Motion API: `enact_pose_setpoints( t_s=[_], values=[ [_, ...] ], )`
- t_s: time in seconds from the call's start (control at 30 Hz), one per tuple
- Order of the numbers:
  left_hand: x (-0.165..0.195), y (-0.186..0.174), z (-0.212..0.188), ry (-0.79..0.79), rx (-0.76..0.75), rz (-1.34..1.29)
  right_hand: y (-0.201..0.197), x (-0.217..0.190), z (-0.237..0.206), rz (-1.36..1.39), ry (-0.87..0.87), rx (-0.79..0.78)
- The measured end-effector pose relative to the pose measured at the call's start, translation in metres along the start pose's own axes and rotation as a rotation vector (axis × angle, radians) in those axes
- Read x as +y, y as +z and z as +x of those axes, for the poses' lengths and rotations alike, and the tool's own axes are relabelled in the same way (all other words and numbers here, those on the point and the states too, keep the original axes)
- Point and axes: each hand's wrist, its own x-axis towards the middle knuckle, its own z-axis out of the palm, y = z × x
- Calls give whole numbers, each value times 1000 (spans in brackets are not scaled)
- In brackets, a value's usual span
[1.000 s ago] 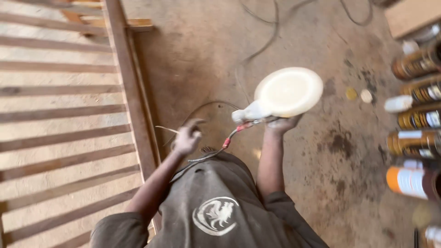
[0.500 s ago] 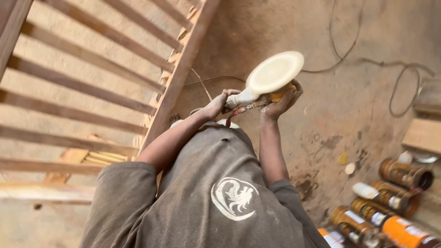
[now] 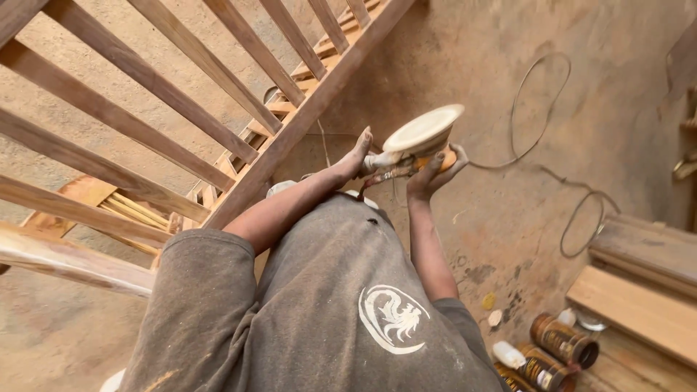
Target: The person uses a handheld orbital sander to sand the curved top rail and slats of a wooden bench, steadying the bench with the other hand and repositioning it to reach different sections. At the end the person sets the sander down on the bench and steps back.
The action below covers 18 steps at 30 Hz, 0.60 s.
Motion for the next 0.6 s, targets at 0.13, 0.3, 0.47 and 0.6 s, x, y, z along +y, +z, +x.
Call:
enact_pose_setpoints(
  t_s=[0.13, 0.3, 0.47, 0.6],
  values=[
    [6, 7, 2, 58, -4, -62, -5, 2, -5, -35, -60, -52],
    [1, -4, -1, 83, -64, 295, -3, 19, 5, 59, 71, -46],
    [-30, -36, -30, 125, -79, 832, -4, 41, 19, 310, 361, 100],
    [-43, -36, -13, 100, 146, 915, -5, 67, 34, 346, 485, 67]
  ],
)
